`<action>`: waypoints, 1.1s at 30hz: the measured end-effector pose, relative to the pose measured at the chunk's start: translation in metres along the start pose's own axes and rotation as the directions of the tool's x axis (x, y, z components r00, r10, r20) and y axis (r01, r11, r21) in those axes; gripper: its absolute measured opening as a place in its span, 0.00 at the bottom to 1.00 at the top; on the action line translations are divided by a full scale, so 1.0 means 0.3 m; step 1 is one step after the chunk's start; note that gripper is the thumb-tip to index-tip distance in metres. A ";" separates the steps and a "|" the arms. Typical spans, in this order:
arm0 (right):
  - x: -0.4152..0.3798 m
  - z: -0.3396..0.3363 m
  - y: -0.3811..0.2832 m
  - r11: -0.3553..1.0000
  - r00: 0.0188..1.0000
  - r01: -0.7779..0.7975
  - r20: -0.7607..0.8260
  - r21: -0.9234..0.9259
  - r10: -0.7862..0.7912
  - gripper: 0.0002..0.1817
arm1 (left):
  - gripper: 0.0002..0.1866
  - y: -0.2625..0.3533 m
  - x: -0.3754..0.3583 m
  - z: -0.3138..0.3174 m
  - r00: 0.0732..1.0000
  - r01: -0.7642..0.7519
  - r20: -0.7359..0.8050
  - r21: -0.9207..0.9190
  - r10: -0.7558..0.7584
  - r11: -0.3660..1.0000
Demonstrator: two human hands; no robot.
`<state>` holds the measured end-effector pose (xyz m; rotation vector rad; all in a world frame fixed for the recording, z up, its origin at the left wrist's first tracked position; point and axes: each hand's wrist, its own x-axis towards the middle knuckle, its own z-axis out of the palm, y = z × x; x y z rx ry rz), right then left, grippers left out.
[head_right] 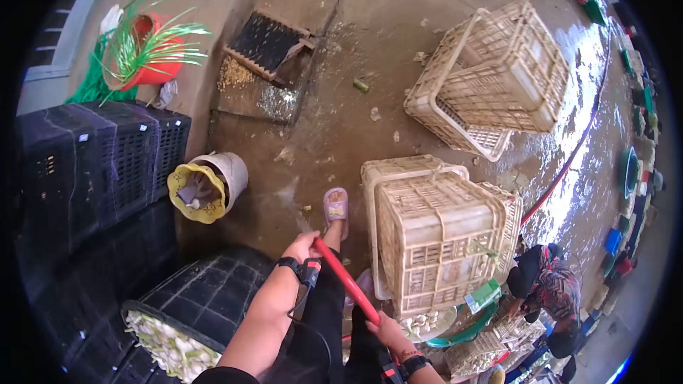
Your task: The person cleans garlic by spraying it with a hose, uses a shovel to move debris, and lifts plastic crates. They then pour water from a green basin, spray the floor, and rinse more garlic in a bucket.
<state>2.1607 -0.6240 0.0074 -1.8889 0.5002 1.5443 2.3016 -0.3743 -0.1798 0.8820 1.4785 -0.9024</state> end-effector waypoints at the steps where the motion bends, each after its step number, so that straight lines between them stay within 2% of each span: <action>1: 0.021 -0.008 -0.004 0.998 0.999 -0.040 -0.002 0.042 0.040 0.21 | 0.16 0.045 0.032 0.000 1.000 0.010 0.027 0.144 -0.014 0.989; 2: 0.039 -0.019 -0.003 0.994 0.997 -0.078 -0.002 0.078 0.079 0.21 | 0.19 0.079 0.058 -0.005 0.998 0.016 0.053 0.280 -0.032 0.960; 4: 0.070 -0.035 0.015 0.986 0.990 -0.139 0.007 0.096 0.139 0.21 | 0.24 0.116 0.154 -0.065 0.985 -0.135 -0.079 0.184 0.152 0.974; 5: 0.086 -0.039 0.038 0.978 0.984 -0.170 -0.025 0.122 0.174 0.21 | 0.25 0.146 0.203 -0.123 0.987 -0.124 -0.094 0.103 0.134 0.987; 6: 0.109 -0.044 0.043 0.969 0.976 -0.197 -0.060 0.152 0.209 0.21 | 0.28 0.183 0.207 -0.165 0.971 -0.128 -0.205 -0.028 0.120 0.991; 7: 0.104 -0.104 -0.038 0.945 0.962 -0.269 0.002 0.188 0.273 0.20 | 0.34 0.221 0.233 -0.228 0.963 -0.139 -0.256 -0.190 0.088 0.972; 9: 0.152 -0.104 0.021 0.938 0.953 -0.302 0.052 0.170 0.297 0.19 | 0.48 0.298 0.247 -0.366 0.963 -0.229 -0.235 -0.460 0.131 0.858; 12: 0.194 -0.092 0.014 0.935 0.943 -0.331 0.082 0.130 0.322 0.19 | 0.50 0.401 0.379 -0.560 0.946 -0.284 -0.319 -0.746 0.050 0.602; 14: 0.187 -0.103 -0.023 0.939 0.944 -0.328 0.072 0.099 0.322 0.20 | 0.50 0.467 0.426 -0.625 0.947 -0.314 -0.317 -0.870 0.055 0.381; 16: 0.200 -0.099 -0.045 0.929 0.933 -0.361 0.030 0.088 0.359 0.19 | 0.48 0.493 0.516 -0.717 0.966 -0.247 -0.220 -0.941 0.137 0.230; 17: 0.211 -0.072 0.023 0.930 0.930 -0.368 0.009 -0.001 0.368 0.20 | 0.43 0.504 0.548 -0.748 0.967 -0.230 -0.202 -0.955 0.157 0.187; 18: 0.211 -0.067 0.025 0.927 0.927 -0.375 0.010 -0.005 0.375 0.20 | 0.35 0.539 0.550 -0.754 0.969 -0.241 -0.228 -0.954 0.091 0.180; 20: 0.208 -0.073 0.020 0.964 0.965 -0.255 -0.074 -0.078 0.250 0.20 | 0.26 0.540 0.612 -0.762 0.922 -0.370 -0.343 -0.917 0.178 0.152; 21: 0.210 -0.092 -0.026 0.957 0.957 -0.289 -0.039 -0.019 0.288 0.20 | 0.26 0.518 0.666 -0.795 0.923 -0.369 -0.342 -0.917 0.177 0.153; 23: 0.209 -0.115 -0.098 0.955 0.955 -0.296 -0.048 -0.032 0.294 0.20 | 0.20 0.463 0.765 -0.868 0.925 -0.322 -0.297 -0.944 0.239 0.074; 24: 0.210 -0.129 -0.140 0.952 0.952 -0.303 -0.059 -0.043 0.300 0.21 | 0.20 0.474 0.735 -0.840 0.926 -0.315 -0.288 -0.946 0.244 0.078; 25: 0.218 -0.158 -0.199 0.878 0.876 -0.477 0.059 -0.028 0.478 0.20 | 0.19 0.496 0.663 -0.784 0.950 -0.294 -0.273 -0.945 0.150 0.141; 26: 0.219 -0.147 -0.163 0.879 0.877 -0.477 0.047 -0.020 0.477 0.20 | 0.18 0.528 0.592 -0.716 0.964 -0.265 -0.259 -0.943 0.056 0.203; 28: 0.211 -0.124 -0.132 0.960 0.960 -0.275 -0.077 -0.059 0.270 0.20 | 0.17 0.564 0.569 -0.640 0.951 -0.309 -0.297 -0.934 0.092 0.177; 29: 0.205 -0.126 -0.119 0.913 0.914 -0.407 0.003 -0.013 0.407 0.20 | 0.17 0.576 0.580 -0.629 0.959 -0.267 -0.263 -0.963 0.103 0.028; 30: 0.208 -0.122 -0.122 0.916 0.916 -0.401 0.004 -0.011 0.401 0.20 | 0.18 0.583 0.605 -0.632 0.965 -0.216 -0.231 -0.969 0.123 -0.123; 31: 0.206 -0.121 -0.118 0.919 0.919 -0.393 0.014 0.017 0.393 0.20 | 0.18 0.577 0.644 -0.638 0.935 -0.206 -0.241 -0.966 0.262 -0.154; 33: 0.204 -0.132 -0.116 0.910 0.909 -0.415 0.044 0.010 0.414 0.21 | 0.17 0.570 0.680 -0.603 0.936 -0.168 -0.213 -0.970 0.282 -0.176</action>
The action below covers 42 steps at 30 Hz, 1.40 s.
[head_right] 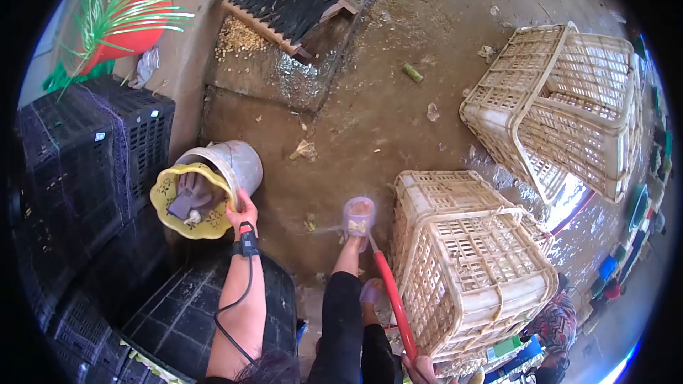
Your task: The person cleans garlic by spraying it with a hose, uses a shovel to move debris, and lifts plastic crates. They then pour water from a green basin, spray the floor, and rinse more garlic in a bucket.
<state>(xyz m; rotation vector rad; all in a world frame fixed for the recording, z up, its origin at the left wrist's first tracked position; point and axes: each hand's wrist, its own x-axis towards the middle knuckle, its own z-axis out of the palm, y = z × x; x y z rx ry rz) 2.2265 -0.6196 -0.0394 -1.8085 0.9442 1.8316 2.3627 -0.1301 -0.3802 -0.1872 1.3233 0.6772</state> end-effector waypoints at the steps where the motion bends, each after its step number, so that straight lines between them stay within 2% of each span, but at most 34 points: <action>1: -0.009 -0.001 -0.009 1.000 1.000 0.001 -0.003 0.005 -0.001 0.21 | 0.17 -0.028 -0.011 -0.002 1.000 0.024 0.011 -0.027 -0.024 0.999; 3: -0.032 -0.012 -0.038 1.000 0.996 0.019 -0.086 0.001 -0.019 0.22 | 0.16 -0.084 -0.053 0.004 0.999 0.026 -0.027 0.029 -0.026 0.999; 5: 0.028 0.035 0.085 0.999 0.994 0.032 -0.105 -0.037 -0.035 0.23 | 0.15 -0.126 -0.134 0.048 0.995 0.018 -0.101 0.147 -0.003 0.989; 6: 0.055 0.057 0.129 0.996 0.991 0.045 -0.123 -0.079 -0.054 0.23 | 0.16 -0.147 -0.193 0.087 0.987 0.068 -0.157 0.171 -0.041 0.983; 9: 0.068 0.077 0.161 0.989 0.970 0.140 -0.191 -0.050 -0.147 0.24 | 0.19 -0.169 -0.277 0.113 0.992 0.119 -0.090 0.357 -0.092 0.927; 13: 0.080 0.095 0.190 0.992 0.972 0.117 -0.198 -0.049 -0.124 0.23 | 0.18 -0.272 -0.410 0.194 0.993 0.113 -0.033 0.457 -0.111 0.882; 14: 0.063 0.083 0.164 0.993 0.974 0.118 -0.194 -0.007 -0.117 0.23 | 0.18 -0.302 -0.420 0.222 0.991 0.093 0.037 0.478 -0.125 0.874; 15: 0.043 0.068 0.130 0.992 0.976 0.119 -0.187 0.035 -0.110 0.23 | 0.18 -0.329 -0.422 0.252 0.984 0.069 0.107 0.497 -0.140 0.865; 18: -0.002 0.032 0.044 0.985 0.989 0.054 -0.146 0.164 -0.030 0.23 | 0.17 -0.425 -0.360 0.369 0.962 0.092 0.177 0.501 -0.206 0.861; 20: 0.027 0.057 0.094 0.990 0.989 0.060 -0.140 0.125 -0.042 0.23 | 0.18 -0.483 -0.277 0.446 0.925 0.084 0.276 0.523 -0.262 0.848; 23: 0.057 0.079 0.149 0.997 0.989 0.062 -0.135 0.042 -0.056 0.22 | 0.19 -0.556 -0.203 0.567 0.941 0.045 0.244 0.597 -0.234 0.801; 25: 0.050 0.073 0.123 0.998 0.990 0.058 -0.126 0.004 -0.057 0.22 | 0.18 -0.583 -0.148 0.623 0.915 -0.001 0.322 0.607 -0.245 0.795; 27: 0.021 0.041 0.073 0.990 0.992 -0.106 -0.062 0.088 0.112 0.23 | 0.20 -0.605 -0.046 0.659 0.906 -0.003 0.344 0.588 -0.246 0.809; 29: 0.068 0.077 0.164 0.992 0.993 -0.105 -0.046 0.066 0.108 0.23 | 0.23 -0.632 -0.020 0.697 0.922 -0.128 0.373 0.539 -0.099 0.833; 30: 0.064 0.086 0.178 0.994 0.995 -0.096 -0.030 0.053 0.098 0.23 | 0.23 -0.634 -0.065 0.690 0.926 -0.126 0.364 0.542 -0.097 0.831; 31: 0.058 0.094 0.193 0.995 0.996 -0.087 -0.014 0.041 0.088 0.24 | 0.26 -0.633 -0.147 0.676 0.913 -0.081 0.360 0.617 -0.190 0.782; 32: 0.045 0.085 0.175 0.996 0.999 0.020 -0.052 0.088 -0.015 0.21 | 0.28 -0.633 -0.242 0.655 0.894 -0.044 0.351 0.685 -0.277 0.727; 33: 0.033 0.071 0.155 0.983 0.988 0.131 -0.095 0.131 -0.119 0.20 | 0.31 -0.643 -0.347 0.605 0.939 -0.096 0.284 0.755 -0.192 0.648; 34: 0.014 0.061 0.131 0.968 0.983 0.173 -0.088 0.182 -0.160 0.18 | 0.34 -0.602 -0.356 0.518 0.899 -0.102 0.285 0.875 -0.333 0.474; 35: -0.014 0.046 0.092 0.968 0.983 0.179 -0.079 0.178 -0.167 0.18 | 0.27 -0.568 -0.369 0.403 0.926 -0.060 0.128 0.979 -0.356 0.197; 36: -0.044 0.027 0.044 0.963 0.974 0.221 -0.080 0.154 -0.211 0.18 | 0.19 -0.559 -0.460 0.276 0.957 -0.141 0.110 0.985 -0.268 -0.098; 37: -0.069 0.015 0.005 0.956 0.964 0.262 -0.078 0.130 -0.254 0.18 | 0.15 -0.522 -0.523 0.161 0.936 -0.122 -0.020 0.918 -0.352 -0.378; 38: -0.084 0.012 -0.022 0.973 0.977 0.212 -0.003 0.091 -0.213 0.18 | 0.18 -0.495 -0.577 0.009 0.948 -0.114 -0.074 0.828 -0.308 -0.548; 39: -0.097 0.009 -0.049 0.972 0.975 0.220 0.003 0.088 -0.221 0.18 | 0.22 -0.452 -0.627 -0.158 0.950 -0.090 -0.081 0.856 -0.303 -0.509; 41: -0.115 0.011 -0.096 0.928 0.929 0.359 0.057 0.101 -0.366 0.20 | 0.24 -0.433 -0.760 -0.316 0.957 0.183 -0.240 0.935 -0.163 -0.304; 42: -0.118 0.024 -0.099 0.915 0.912 0.399 0.073 0.062 -0.403 0.18 | 0.24 -0.427 -0.783 -0.333 0.958 0.182 -0.238 0.936 -0.160 -0.302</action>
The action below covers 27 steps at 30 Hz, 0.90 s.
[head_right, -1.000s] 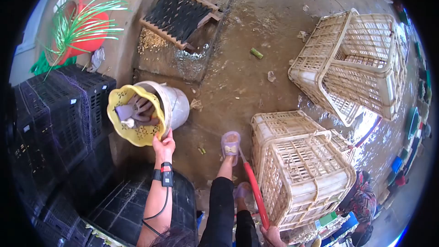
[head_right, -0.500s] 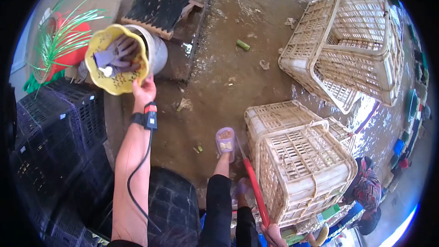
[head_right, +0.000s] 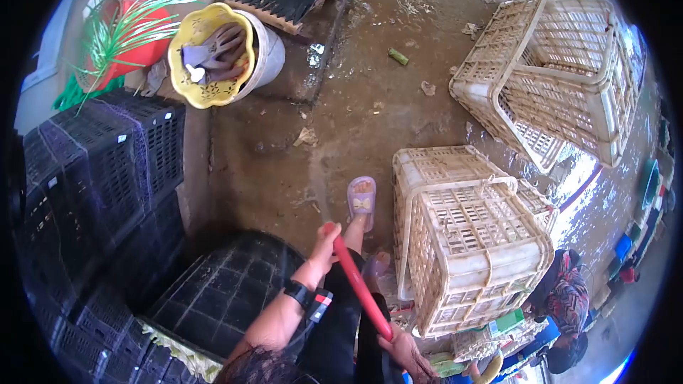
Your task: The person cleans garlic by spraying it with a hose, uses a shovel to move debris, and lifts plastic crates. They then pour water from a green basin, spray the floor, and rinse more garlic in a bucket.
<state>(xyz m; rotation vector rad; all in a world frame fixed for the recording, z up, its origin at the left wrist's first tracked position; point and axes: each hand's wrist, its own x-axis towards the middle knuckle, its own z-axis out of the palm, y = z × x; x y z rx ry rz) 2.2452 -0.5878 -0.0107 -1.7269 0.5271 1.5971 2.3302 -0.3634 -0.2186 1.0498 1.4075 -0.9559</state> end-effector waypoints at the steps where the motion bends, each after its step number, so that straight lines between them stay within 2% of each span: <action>1: 0.004 0.016 -0.001 1.000 1.000 0.003 0.001 0.001 -0.003 0.18 | 0.26 -0.020 -0.017 0.002 0.995 -0.089 -0.059 -0.192 0.079 0.977; 2: 0.007 0.033 0.000 0.998 0.999 0.035 0.024 -0.043 -0.034 0.17 | 0.30 -0.041 -0.034 0.003 0.981 -0.183 -0.130 -0.370 0.144 0.911; 3: 0.006 0.043 -0.004 0.994 0.997 0.069 0.049 -0.088 -0.065 0.16 | 0.31 0.012 -0.099 0.000 0.954 -0.262 -0.239 -0.376 0.181 0.889; 5: 0.003 0.049 -0.011 0.990 0.993 0.104 0.068 -0.092 -0.098 0.16 | 0.26 -0.012 -0.119 -0.071 0.902 -0.386 -0.352 -0.394 0.251 0.834; 7: 0.011 0.074 0.004 0.983 0.986 0.144 0.107 -0.117 -0.132 0.16 | 0.19 -0.039 -0.149 -0.158 0.879 -0.392 -0.429 -0.395 0.210 0.831; 9: 0.005 0.106 0.019 0.975 0.981 0.171 0.112 -0.142 -0.156 0.16 | 0.05 -0.078 -0.188 -0.215 0.827 -0.430 -0.546 -0.462 0.134 0.775; 12: 0.006 0.131 0.036 0.953 0.974 0.218 0.108 -0.211 -0.199 0.16 | 0.02 -0.151 -0.196 -0.290 0.774 -0.438 -0.634 -0.527 0.006 0.728; 16: 0.004 0.131 0.022 0.939 0.974 0.225 0.071 -0.261 -0.214 0.16 | 0.02 -0.194 -0.171 -0.327 0.758 -0.435 -0.648 -0.589 -0.076 0.681; 20: 0.006 0.131 0.029 0.941 0.974 0.226 0.080 -0.251 -0.212 0.16 | 0.00 -0.206 -0.152 -0.328 0.782 -0.428 -0.623 -0.548 -0.009 0.719; 23: 0.000 0.131 0.026 0.942 0.979 0.205 0.067 -0.267 -0.194 0.17 | 0.03 -0.170 -0.148 -0.284 0.789 -0.439 -0.614 -0.522 0.036 0.731; 27: 0.000 0.109 0.036 0.954 0.978 0.202 -0.011 -0.223 -0.210 0.18 | 0.05 -0.085 -0.130 -0.177 0.828 -0.412 -0.548 -0.459 0.114 0.787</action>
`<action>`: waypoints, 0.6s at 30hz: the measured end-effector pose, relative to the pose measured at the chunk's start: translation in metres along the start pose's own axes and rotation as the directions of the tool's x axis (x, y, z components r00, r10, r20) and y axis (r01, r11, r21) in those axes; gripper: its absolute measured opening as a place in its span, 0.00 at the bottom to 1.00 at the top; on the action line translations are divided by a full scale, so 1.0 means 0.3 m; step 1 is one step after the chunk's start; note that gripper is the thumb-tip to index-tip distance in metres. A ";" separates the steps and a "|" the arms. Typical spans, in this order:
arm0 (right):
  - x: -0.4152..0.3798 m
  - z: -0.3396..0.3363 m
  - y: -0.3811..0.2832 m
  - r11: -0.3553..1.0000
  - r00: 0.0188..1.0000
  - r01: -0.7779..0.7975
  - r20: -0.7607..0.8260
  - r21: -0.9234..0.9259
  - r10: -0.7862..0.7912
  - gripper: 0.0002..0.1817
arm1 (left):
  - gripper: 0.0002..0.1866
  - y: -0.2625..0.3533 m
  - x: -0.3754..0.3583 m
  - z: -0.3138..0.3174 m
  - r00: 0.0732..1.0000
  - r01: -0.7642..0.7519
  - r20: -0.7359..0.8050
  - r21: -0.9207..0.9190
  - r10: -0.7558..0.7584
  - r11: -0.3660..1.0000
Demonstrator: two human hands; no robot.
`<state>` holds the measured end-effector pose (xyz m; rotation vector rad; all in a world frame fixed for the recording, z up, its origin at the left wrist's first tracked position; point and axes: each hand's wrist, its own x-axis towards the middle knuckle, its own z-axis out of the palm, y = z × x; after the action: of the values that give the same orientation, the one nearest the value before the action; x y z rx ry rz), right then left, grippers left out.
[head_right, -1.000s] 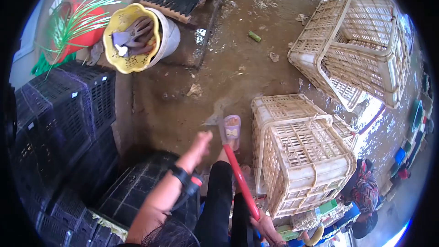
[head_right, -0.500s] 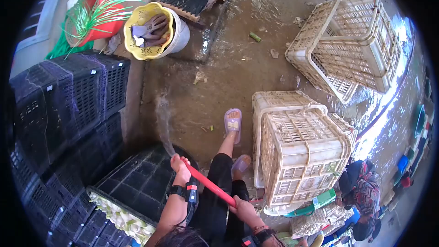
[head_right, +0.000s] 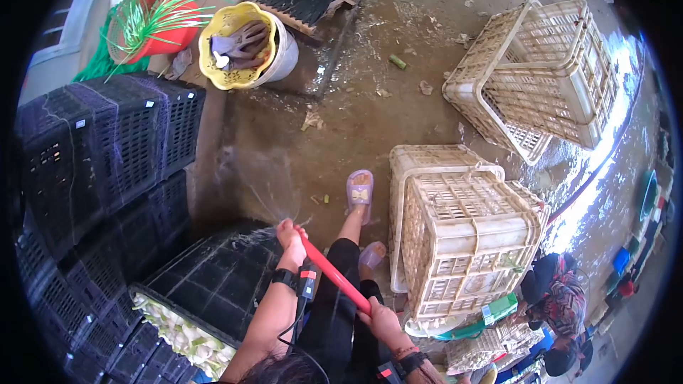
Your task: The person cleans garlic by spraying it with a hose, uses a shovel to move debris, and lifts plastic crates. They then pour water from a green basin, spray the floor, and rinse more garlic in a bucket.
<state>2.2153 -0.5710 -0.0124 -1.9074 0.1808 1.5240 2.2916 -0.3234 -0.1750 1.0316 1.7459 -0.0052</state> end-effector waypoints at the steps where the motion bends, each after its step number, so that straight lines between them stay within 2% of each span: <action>1: 0.000 -0.005 0.002 1.000 1.000 -0.004 -0.016 0.027 0.005 0.18 | 0.05 0.000 -0.002 0.026 0.999 0.006 0.041 0.021 -0.007 1.000; 2: -0.001 -0.011 0.003 1.000 1.000 -0.007 -0.017 0.027 0.007 0.18 | 0.06 0.001 -0.008 0.045 0.997 0.009 0.081 0.042 -0.013 0.999; 5: 0.002 -0.020 -0.001 1.000 0.999 -0.011 -0.042 0.028 0.012 0.19 | 0.07 0.002 -0.006 0.045 0.998 -0.011 0.065 0.051 0.007 0.999; 9: 0.009 -0.009 -0.006 0.998 0.999 -0.026 0.022 0.057 0.025 0.19 | 0.06 -0.005 0.037 -0.028 1.000 0.003 -0.006 0.027 -0.002 1.000; 12: 0.000 -0.005 -0.021 0.996 0.997 -0.059 0.043 0.065 0.056 0.20 | 0.04 0.001 0.034 -0.007 0.999 0.032 0.014 0.087 -0.034 0.996; 14: -0.016 -0.015 -0.030 0.996 0.997 -0.070 0.027 0.061 0.069 0.21 | 0.04 -0.014 0.020 0.062 0.993 0.041 0.104 0.133 -0.055 0.990; 16: -0.038 -0.037 -0.037 0.985 0.988 -0.149 -0.016 0.091 0.151 0.21 | 0.05 -0.056 0.000 0.151 0.979 0.036 0.189 0.194 -0.073 0.980; 18: -0.054 -0.051 -0.027 0.980 0.982 -0.169 -0.065 0.106 0.177 0.21 | 0.06 -0.089 -0.037 0.244 0.950 0.067 0.276 0.270 -0.144 0.961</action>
<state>2.2267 -0.5787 0.0070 -1.9102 0.4585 1.5269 2.3318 -0.3808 -0.2108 1.0604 1.5504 -0.4445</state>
